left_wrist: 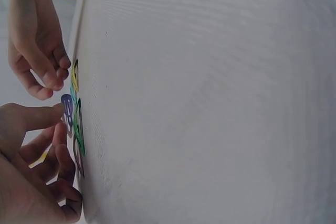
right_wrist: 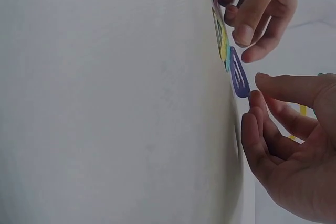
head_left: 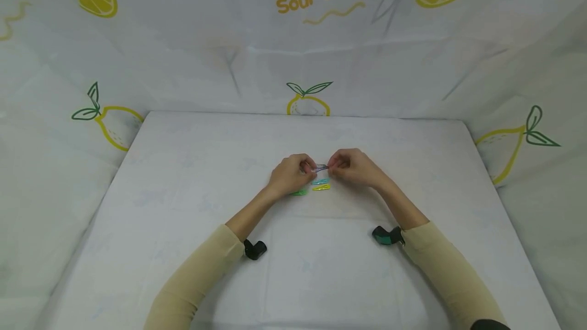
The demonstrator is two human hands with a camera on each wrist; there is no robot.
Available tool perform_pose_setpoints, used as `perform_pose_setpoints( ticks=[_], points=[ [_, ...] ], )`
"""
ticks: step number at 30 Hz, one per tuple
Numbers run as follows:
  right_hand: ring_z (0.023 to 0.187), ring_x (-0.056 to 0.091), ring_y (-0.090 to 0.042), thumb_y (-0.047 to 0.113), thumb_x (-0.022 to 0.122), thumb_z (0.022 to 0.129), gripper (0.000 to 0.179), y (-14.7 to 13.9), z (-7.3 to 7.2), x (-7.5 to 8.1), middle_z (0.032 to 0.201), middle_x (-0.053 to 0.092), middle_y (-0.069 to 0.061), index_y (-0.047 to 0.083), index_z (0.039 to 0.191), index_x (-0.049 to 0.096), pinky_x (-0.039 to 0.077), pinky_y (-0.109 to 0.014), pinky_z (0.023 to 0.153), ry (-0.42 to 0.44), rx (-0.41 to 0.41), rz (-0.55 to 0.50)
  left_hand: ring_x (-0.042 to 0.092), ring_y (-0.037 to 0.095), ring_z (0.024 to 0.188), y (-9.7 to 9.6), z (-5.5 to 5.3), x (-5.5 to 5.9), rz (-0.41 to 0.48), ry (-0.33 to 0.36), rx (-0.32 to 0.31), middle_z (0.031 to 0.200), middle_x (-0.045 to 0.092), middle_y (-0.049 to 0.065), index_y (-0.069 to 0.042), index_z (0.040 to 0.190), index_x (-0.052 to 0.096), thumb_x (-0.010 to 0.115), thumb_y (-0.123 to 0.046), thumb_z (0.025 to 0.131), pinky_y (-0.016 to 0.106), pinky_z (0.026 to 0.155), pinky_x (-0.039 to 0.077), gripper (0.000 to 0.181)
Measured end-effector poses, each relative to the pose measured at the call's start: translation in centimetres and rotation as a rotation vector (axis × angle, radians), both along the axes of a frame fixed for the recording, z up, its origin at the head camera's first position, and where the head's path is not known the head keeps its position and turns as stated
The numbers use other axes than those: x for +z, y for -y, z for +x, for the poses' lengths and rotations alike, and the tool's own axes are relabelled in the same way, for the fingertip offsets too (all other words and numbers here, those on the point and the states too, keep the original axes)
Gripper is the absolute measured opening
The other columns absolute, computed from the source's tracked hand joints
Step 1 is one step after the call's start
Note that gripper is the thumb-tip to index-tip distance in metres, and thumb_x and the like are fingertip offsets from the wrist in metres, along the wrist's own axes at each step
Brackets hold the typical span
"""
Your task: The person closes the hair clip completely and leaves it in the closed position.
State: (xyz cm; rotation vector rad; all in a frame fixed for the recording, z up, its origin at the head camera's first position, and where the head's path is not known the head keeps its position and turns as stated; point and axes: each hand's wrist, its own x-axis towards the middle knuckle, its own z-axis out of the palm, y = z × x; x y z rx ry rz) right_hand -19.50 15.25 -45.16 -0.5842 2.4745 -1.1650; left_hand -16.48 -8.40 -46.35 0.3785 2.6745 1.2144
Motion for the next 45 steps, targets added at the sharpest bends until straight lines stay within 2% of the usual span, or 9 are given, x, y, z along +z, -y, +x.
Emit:
perform_pose_setpoints(
  ticks=[11,18,28,32,45],
  points=[
    [0.089,0.062,-0.019,0.005,0.077,0.097,0.02,-0.2,-1.4,-0.3,0.102,0.073,-0.018,-0.005,0.114,0.074,0.05,-0.017,0.078,0.031,0.022,-0.015,0.059,0.013,0.078,0.0,-0.5,0.0,0.013,0.035,0.016,0.091,0.074,0.002,-0.011,0.113,0.081,0.08,-0.018,0.097,0.027,0.069,0.042,0.018],
    [0.087,0.064,-0.017,0.005,0.077,0.098,0.016,-0.1,-1.9,-0.5,0.104,0.077,-0.018,-0.003,0.111,0.077,0.051,-0.018,0.079,0.049,0.03,0.014,0.056,0.011,0.073,0.1,-0.7,-0.1,0.002,0.039,0.017,0.086,0.071,-0.001,-0.011,0.115,0.081,0.082,-0.019,0.096,0.026,0.066,0.04,0.021],
    [0.086,0.065,-0.016,0.009,0.079,0.098,0.016,-0.2,-2.3,-0.5,0.103,0.08,-0.017,-0.002,0.11,0.08,0.051,-0.017,0.08,0.082,0.047,0.025,0.052,0.005,0.057,0.4,-1.4,-0.5,-0.049,0.036,0.013,0.081,0.071,-0.004,-0.013,0.113,0.081,0.087,-0.025,0.092,0.024,0.057,0.038,0.025],
    [0.087,0.064,-0.016,0.01,0.079,0.098,0.017,-0.2,-2.4,-0.5,0.103,0.08,-0.016,-0.001,0.111,0.08,0.05,-0.017,0.081,0.102,0.05,0.023,0.051,0.004,0.061,0.4,-1.5,-0.4,-0.063,0.034,0.011,0.082,0.071,-0.005,-0.015,0.112,0.082,0.087,-0.028,0.092,0.024,0.058,0.039,0.025],
    [0.087,0.062,-0.015,0.011,0.08,0.098,0.016,-0.2,-2.5,-0.4,0.1,0.079,-0.014,0.0,0.109,0.081,0.049,-0.019,0.081,0.106,0.049,0.02,0.054,0.007,0.067,0.6,-1.4,-0.3,-0.058,0.097,0.021,0.081,0.069,-0.006,-0.018,0.108,0.082,0.087,-0.03,0.092,0.028,0.067,0.041,0.02]
  ],
)
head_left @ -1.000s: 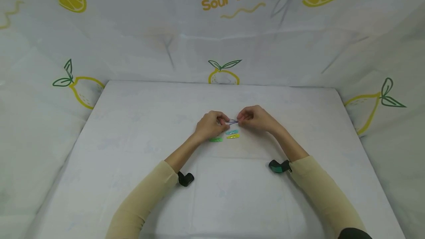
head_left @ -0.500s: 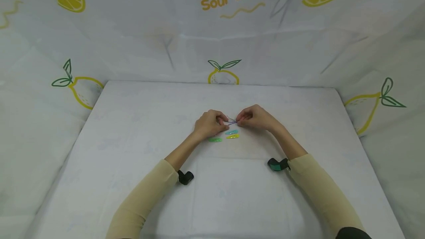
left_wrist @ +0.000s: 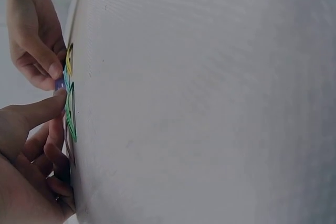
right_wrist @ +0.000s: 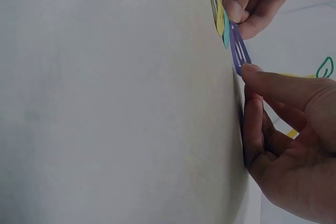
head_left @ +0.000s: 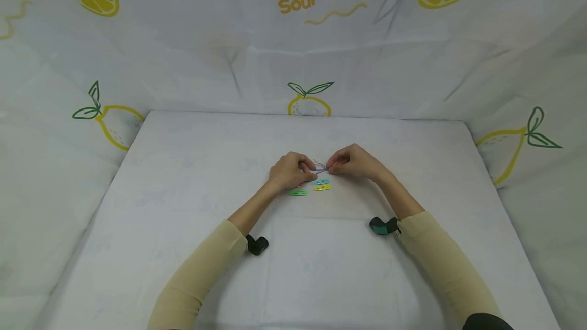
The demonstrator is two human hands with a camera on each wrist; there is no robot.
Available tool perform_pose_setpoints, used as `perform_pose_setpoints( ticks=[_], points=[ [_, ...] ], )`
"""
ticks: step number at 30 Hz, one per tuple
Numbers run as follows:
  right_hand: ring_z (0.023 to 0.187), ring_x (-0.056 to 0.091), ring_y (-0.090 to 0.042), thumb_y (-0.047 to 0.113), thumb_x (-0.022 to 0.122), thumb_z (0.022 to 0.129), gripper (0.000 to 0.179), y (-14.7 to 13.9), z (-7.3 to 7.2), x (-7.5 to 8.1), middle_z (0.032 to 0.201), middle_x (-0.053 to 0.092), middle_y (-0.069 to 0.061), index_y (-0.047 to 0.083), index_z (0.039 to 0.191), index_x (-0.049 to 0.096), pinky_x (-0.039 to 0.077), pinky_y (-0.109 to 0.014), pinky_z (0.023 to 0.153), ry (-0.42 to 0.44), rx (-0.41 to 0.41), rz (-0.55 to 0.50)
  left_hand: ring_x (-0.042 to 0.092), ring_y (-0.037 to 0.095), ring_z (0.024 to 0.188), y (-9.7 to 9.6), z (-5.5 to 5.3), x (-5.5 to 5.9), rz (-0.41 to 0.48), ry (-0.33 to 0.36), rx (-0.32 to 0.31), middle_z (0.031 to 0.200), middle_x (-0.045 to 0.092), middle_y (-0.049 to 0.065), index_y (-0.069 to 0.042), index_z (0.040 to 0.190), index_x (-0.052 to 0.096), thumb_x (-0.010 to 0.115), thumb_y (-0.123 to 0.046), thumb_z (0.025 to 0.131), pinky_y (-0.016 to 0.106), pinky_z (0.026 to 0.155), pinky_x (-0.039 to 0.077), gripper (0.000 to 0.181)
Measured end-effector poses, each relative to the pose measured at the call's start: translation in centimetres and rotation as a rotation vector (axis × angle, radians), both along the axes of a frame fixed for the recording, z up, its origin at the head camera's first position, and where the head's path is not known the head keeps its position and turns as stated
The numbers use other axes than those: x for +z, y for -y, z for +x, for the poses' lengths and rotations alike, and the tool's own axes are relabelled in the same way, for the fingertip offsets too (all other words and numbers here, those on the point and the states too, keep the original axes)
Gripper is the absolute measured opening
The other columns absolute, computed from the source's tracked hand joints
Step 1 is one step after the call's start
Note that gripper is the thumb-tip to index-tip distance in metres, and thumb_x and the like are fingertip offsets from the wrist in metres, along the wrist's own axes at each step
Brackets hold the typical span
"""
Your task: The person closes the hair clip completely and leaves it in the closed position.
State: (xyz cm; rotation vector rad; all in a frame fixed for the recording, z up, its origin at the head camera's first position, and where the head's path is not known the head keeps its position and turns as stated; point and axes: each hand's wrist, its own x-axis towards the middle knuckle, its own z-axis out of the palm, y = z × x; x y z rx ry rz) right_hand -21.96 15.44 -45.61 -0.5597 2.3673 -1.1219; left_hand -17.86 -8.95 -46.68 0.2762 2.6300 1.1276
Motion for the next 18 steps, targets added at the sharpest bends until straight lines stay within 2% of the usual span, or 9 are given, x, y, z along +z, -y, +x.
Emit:
perform_pose_setpoints(
  ticks=[9,18],
  points=[
    [0.089,0.061,-0.017,0.012,0.08,0.098,0.016,-0.02,0.26,0.2,0.102,0.079,-0.015,0.0,0.109,0.081,0.048,-0.019,0.081,0.01,-0.013,-0.01,0.055,0.007,0.07,-0.02,0.12,-0.05,0.016,0.022,0.009,0.081,0.07,-0.007,-0.019,0.104,0.082,0.086,-0.03,0.093,0.028,0.069,0.041,0.017],
    [0.089,0.059,-0.018,0.011,0.079,0.099,0.016,-0.02,0.45,0.14,0.104,0.078,-0.015,0.0,0.11,0.081,0.048,-0.02,0.08,0.015,-0.029,-0.024,0.053,0.007,0.069,0.15,0.17,-0.05,0.075,0.03,0.0,0.081,0.067,-0.006,-0.017,0.102,0.082,0.082,-0.026,0.096,0.028,0.071,0.04,0.011]
  ],
)
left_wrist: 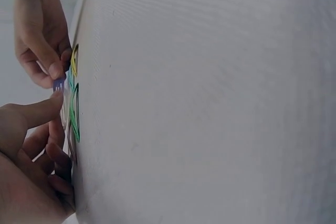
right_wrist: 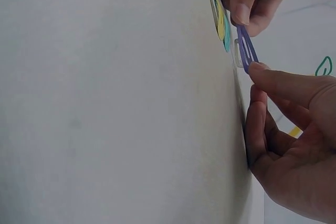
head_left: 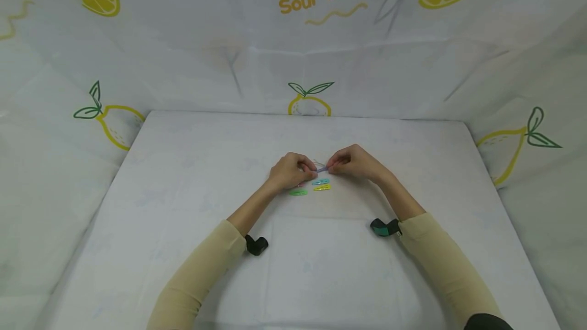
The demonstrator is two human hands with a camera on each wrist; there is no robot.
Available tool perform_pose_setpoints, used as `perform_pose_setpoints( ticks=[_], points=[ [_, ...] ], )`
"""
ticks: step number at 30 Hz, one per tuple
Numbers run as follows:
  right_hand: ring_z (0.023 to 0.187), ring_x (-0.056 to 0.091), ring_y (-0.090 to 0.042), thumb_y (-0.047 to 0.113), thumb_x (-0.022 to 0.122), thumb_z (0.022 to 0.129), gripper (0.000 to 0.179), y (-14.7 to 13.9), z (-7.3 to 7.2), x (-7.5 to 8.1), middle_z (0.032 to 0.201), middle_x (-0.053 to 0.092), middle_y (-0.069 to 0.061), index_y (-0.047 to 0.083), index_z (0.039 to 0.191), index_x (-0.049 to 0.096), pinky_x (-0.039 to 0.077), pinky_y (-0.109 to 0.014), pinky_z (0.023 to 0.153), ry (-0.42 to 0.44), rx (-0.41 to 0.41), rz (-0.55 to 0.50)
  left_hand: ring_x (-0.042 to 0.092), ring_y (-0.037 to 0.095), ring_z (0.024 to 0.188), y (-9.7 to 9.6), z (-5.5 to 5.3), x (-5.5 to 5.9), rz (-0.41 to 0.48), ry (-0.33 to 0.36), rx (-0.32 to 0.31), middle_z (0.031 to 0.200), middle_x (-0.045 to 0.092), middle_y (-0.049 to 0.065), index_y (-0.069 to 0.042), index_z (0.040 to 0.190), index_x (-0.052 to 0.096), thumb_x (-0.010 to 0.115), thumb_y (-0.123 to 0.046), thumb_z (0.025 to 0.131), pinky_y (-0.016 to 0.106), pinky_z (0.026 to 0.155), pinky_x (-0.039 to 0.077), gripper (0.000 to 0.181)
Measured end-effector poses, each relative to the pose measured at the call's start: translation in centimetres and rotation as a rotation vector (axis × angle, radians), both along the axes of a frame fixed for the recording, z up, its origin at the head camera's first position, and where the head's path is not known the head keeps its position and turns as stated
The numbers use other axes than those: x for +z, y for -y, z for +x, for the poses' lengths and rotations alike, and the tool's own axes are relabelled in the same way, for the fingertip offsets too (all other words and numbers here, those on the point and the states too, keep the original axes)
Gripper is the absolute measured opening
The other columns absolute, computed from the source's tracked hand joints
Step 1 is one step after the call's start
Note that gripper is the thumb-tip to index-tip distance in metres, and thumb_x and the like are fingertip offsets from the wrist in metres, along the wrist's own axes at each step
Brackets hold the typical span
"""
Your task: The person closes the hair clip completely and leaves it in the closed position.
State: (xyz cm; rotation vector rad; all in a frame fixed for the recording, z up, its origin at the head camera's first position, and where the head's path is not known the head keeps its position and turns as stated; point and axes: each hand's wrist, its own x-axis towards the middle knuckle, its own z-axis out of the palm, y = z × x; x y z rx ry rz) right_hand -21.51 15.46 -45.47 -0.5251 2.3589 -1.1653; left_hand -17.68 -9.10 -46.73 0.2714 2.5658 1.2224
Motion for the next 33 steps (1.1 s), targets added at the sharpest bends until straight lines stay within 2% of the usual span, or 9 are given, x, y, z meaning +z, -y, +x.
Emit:
perform_pose_setpoints(
  ticks=[4,15,19,24,29,33],
  points=[
    [0.09,0.058,-0.02,0.011,0.079,0.099,0.015,0.1,0.2,0.0,0.104,0.077,-0.015,0.0,0.11,0.081,0.047,-0.02,0.079,-0.025,-0.002,-0.017,0.052,0.007,0.068,0.1,0.0,0.0,0.041,-0.011,-0.007,0.082,0.067,-0.005,-0.015,0.103,0.082,0.08,-0.023,0.099,0.027,0.071,0.04,0.01],
    [0.097,0.064,-0.019,0.01,0.072,0.104,0.012,0.5,0.9,0.5,0.106,0.078,-0.015,0.001,0.109,0.079,0.051,-0.019,0.087,-0.163,0.0,-0.033,0.057,0.009,0.084,0.5,0.0,0.3,0.169,-0.018,-0.007,0.095,0.073,0.005,-0.004,0.109,0.08,0.073,-0.014,0.103,0.022,0.08,0.044,0.014],
    [0.098,0.064,-0.021,0.011,0.069,0.106,0.013,0.7,1.6,0.9,0.107,0.076,-0.013,0.002,0.111,0.078,0.052,-0.02,0.087,-0.172,-0.02,-0.047,0.055,0.011,0.087,0.8,0.1,0.6,0.211,-0.013,-0.032,0.101,0.072,0.008,0.0,0.112,0.078,0.07,-0.013,0.106,0.022,0.08,0.044,0.017],
    [0.101,0.062,-0.025,0.011,0.066,0.108,0.015,1.2,2.7,1.4,0.112,0.075,-0.017,0.001,0.115,0.074,0.051,-0.021,0.088,-0.178,-0.025,-0.088,0.054,0.014,0.087,1.2,0.5,1.4,0.21,-0.029,-0.051,0.106,0.071,0.008,0.0,0.114,0.076,0.067,-0.018,0.109,0.024,0.08,0.044,0.021],
    [0.098,0.059,-0.024,0.009,0.065,0.108,0.013,1.5,3.3,1.6,0.111,0.071,-0.021,0.001,0.116,0.072,0.05,-0.022,0.085,-0.168,0.005,-0.118,0.053,0.014,0.089,1.6,1.1,2.0,0.196,-0.034,-0.066,0.104,0.068,0.005,-0.001,0.113,0.075,0.066,-0.02,0.11,0.026,0.082,0.043,0.021],
    [0.092,0.058,-0.025,0.009,0.065,0.108,0.012,1.6,3.6,1.7,0.108,0.07,-0.023,0.001,0.114,0.072,0.048,-0.023,0.079,-0.157,0.011,-0.148,0.052,0.014,0.085,1.8,1.6,2.3,0.21,-0.046,-0.051,0.1,0.067,0.003,-0.003,0.112,0.076,0.068,-0.021,0.109,0.026,0.079,0.043,0.02]
  ],
)
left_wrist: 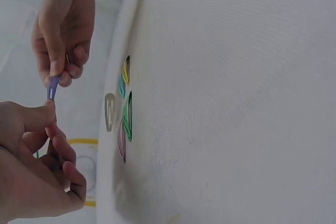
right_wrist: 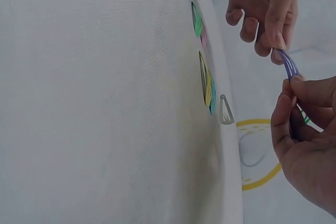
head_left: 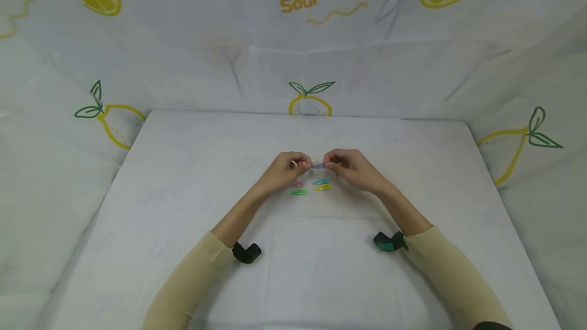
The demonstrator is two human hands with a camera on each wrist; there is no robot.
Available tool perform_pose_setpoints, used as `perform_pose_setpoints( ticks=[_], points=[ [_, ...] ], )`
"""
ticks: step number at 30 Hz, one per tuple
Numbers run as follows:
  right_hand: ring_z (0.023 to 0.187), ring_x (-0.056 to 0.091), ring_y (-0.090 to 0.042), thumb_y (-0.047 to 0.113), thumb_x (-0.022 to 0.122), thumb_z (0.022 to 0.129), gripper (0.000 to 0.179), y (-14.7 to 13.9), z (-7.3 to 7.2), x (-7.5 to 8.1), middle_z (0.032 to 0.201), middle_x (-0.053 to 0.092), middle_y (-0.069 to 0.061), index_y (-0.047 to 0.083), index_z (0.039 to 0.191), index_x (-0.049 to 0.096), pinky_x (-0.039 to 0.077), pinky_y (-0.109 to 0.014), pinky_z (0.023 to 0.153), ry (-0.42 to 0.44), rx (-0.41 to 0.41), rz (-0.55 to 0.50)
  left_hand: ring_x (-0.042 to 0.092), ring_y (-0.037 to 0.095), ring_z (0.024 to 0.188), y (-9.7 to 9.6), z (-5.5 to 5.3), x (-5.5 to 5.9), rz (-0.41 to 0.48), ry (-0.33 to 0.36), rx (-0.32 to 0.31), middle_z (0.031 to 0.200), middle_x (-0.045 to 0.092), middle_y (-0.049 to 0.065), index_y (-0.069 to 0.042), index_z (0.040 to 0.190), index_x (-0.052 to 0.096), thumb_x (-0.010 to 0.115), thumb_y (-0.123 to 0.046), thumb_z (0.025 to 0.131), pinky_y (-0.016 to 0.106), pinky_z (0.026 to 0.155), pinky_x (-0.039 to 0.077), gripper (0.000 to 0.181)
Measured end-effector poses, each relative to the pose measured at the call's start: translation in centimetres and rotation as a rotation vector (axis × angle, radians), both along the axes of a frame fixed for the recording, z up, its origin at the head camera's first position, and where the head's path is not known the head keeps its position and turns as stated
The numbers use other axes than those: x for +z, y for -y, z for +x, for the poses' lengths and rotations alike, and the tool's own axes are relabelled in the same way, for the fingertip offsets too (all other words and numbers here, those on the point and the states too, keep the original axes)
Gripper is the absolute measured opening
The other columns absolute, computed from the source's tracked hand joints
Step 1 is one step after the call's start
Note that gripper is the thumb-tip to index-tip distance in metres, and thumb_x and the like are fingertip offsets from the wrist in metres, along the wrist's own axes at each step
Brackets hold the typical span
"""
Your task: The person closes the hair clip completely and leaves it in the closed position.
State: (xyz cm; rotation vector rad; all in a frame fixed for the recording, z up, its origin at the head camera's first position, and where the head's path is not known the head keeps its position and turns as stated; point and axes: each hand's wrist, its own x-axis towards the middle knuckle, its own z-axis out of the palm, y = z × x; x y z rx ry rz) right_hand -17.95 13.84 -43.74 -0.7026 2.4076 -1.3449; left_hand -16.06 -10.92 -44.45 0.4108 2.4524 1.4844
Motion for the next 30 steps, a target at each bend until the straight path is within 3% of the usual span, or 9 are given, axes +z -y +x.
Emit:
perform_pose_setpoints(
  ticks=[7,17,24,30],
  points=[
    [0.097,0.061,-0.024,0.009,0.068,0.107,0.012,0.2,0.2,0.1,0.113,0.073,-0.023,0.001,0.114,0.073,0.052,-0.022,0.081,-0.009,-0.044,-0.027,0.055,0.013,0.078,0.2,0.6,-0.1,0.06,-0.011,0.058,0.102,0.074,0.009,-0.004,0.113,0.077,0.07,-0.019,0.107,0.023,0.07,0.043,0.018],
    [0.095,0.063,-0.024,0.009,0.069,0.106,0.013,0.4,0.4,0.2,0.112,0.073,-0.024,0.001,0.115,0.073,0.054,-0.021,0.079,0.01,-0.065,-0.058,0.068,0.018,0.092,0.5,1.2,-0.4,0.074,-0.106,0.094,0.104,0.08,0.009,-0.008,0.111,0.08,0.076,-0.017,0.103,0.028,0.086,0.051,0.013],
    [0.091,0.064,-0.019,0.004,0.069,0.104,0.012,0.8,0.3,-0.1,0.11,0.071,-0.023,-0.002,0.115,0.072,0.056,-0.019,0.079,0.022,-0.062,-0.134,0.067,0.018,0.09,0.8,1.3,-0.7,0.116,-0.165,0.094,0.103,0.082,0.008,-0.008,0.108,0.08,0.08,-0.013,0.098,0.035,0.087,0.051,0.011],
    [0.092,0.067,-0.024,0.003,0.07,0.104,0.013,1.2,0.4,-0.4,0.11,0.073,-0.019,-0.002,0.115,0.072,0.057,-0.018,0.08,0.023,-0.066,-0.168,0.063,0.014,0.083,1.0,1.2,-1.0,0.117,-0.183,0.106,0.104,0.082,0.009,-0.008,0.106,0.08,0.084,-0.013,0.095,0.032,0.081,0.048,0.013]
  ],
)
